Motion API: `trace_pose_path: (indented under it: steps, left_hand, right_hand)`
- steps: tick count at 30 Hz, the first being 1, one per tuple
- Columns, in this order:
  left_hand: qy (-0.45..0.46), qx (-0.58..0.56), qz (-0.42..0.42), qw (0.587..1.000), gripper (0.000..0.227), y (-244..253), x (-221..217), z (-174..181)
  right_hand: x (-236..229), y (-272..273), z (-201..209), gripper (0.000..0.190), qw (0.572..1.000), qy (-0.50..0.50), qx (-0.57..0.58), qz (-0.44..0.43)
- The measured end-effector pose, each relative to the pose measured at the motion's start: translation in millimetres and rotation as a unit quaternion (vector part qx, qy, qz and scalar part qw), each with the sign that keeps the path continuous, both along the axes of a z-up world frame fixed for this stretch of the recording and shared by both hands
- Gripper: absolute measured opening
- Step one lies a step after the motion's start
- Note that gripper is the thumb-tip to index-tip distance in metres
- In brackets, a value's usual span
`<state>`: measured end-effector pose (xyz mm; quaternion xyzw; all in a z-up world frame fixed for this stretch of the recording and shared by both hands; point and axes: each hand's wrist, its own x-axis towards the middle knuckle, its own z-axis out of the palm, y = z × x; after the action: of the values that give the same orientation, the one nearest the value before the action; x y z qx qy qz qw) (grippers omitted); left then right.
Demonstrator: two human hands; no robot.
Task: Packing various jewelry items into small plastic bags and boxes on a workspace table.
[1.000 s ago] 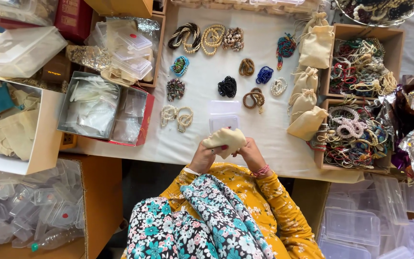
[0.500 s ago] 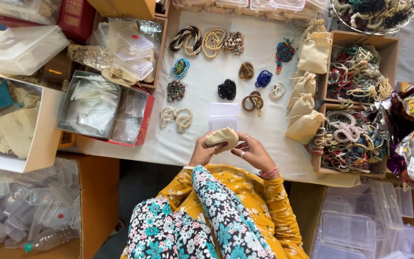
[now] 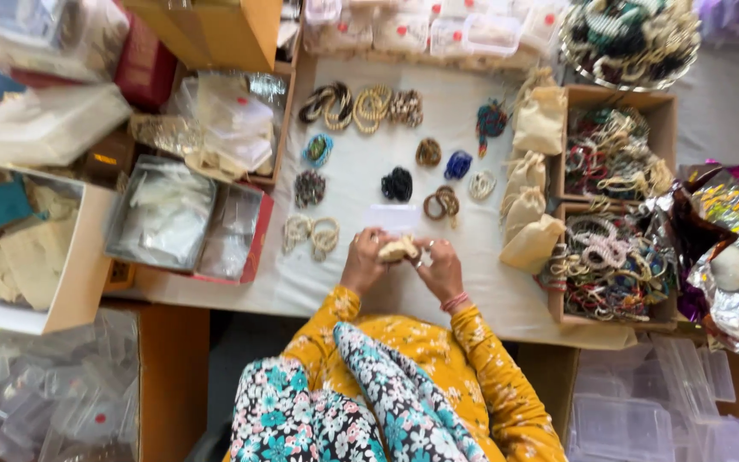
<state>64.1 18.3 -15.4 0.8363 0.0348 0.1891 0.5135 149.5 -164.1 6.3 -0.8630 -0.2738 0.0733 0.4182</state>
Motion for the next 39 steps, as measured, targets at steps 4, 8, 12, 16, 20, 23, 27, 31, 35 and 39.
trace_pose_path:
  steps: [4, 8, 12, 16, 20, 23, 27, 31, 35, 39]
  left_hand:
    - [0.128, 0.090, 0.045, 0.987, 0.057, -7, -18, -14]
    - [0.119, 0.029, 0.053, 0.991, 0.030, -7, -34, -40]
    - [0.098, 0.035, 0.152, 0.983, 0.013, -10, -34, -46]
    - [0.158, 0.063, 0.209, 0.963, 0.015, -13, -35, -51]
    - [0.196, 0.084, 0.240, 0.947, 0.027, -18, -31, -65]
    - [0.238, -0.004, 0.289, 0.927, 0.061, -17, -25, -71]
    - [0.336, -0.072, 0.278, 0.897, 0.075, -13, -19, -84]
    - [0.353, -0.035, 0.267, 0.896, 0.054, -21, -14, -109]
    - [0.348, -0.039, 0.305, 0.886, 0.029, -27, -11, -101]
    - [0.337, -0.051, 0.297, 0.892, 0.027, -21, -13, -75]
  right_hand:
    - [-2, -3, -12, 0.030, 0.996, -0.077, -0.033, 0.024]
    - [-1, 1, -14, 0.020, 0.995, 0.039, -0.094, 0.016]
    - [-3, -3, -28, 0.013, 0.998, 0.017, -0.045, 0.050]
    - [-3, 3, -41, 0.017, 0.993, -0.111, -0.025, 0.017]
    - [2, 11, -40, 0.050, 0.990, 0.088, -0.016, -0.106]
    - [9, 3, -75, 0.057, 0.968, 0.231, 0.014, -0.093]
    - [11, 13, -38, 0.047, 0.932, 0.344, -0.036, -0.109]
    - [13, 16, -56, 0.019, 0.960, 0.267, -0.047, -0.070]
    - [11, 19, -65, 0.012, 0.990, 0.124, -0.050, -0.046]
    - [11, 13, -56, 0.016, 0.989, 0.144, -0.032, -0.027]
